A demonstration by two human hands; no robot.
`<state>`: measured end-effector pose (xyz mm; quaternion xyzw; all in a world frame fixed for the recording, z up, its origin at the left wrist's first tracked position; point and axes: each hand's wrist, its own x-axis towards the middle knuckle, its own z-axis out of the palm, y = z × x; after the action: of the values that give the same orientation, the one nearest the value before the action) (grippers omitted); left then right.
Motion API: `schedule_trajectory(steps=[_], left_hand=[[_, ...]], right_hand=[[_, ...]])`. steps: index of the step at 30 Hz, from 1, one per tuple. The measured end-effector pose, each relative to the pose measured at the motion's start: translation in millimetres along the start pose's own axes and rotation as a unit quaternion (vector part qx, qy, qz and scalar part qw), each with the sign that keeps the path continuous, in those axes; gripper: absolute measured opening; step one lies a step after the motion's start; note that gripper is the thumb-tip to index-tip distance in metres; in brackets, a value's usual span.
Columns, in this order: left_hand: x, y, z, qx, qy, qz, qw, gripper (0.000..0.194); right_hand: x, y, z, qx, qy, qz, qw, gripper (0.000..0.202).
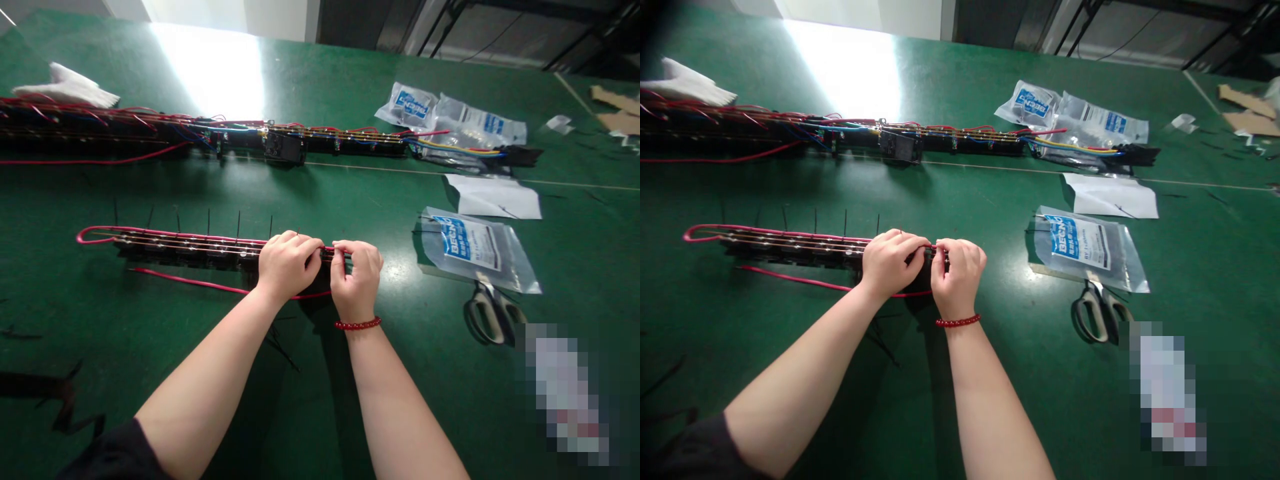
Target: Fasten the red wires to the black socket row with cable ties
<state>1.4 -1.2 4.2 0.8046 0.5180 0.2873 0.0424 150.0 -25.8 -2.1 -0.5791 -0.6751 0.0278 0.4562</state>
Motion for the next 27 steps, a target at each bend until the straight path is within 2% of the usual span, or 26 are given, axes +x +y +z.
schedule_trajectory(steps=[8,19,27], left_hand=[[-0.3,0.0,-1.0,-0.007,-0.011,0.004,1.0,0.023],[1.5,2.6,-3.1,0.035,-0.047,-0.003,0.998,0.019],[2.1,2.9,-1.1,0.054,-0.047,-0.014,0.997,0.025]], right_hand=[[-5.0,5.7,3.8,-0.013,0.002,0.015,1.0,0.012],[-2.1,2.2,-1.7,0.009,-0.043,-0.052,0.998,0.015],[-3.6,-0.6,4.5,-0.02,-0.034,-0.019,0.999,0.015]])
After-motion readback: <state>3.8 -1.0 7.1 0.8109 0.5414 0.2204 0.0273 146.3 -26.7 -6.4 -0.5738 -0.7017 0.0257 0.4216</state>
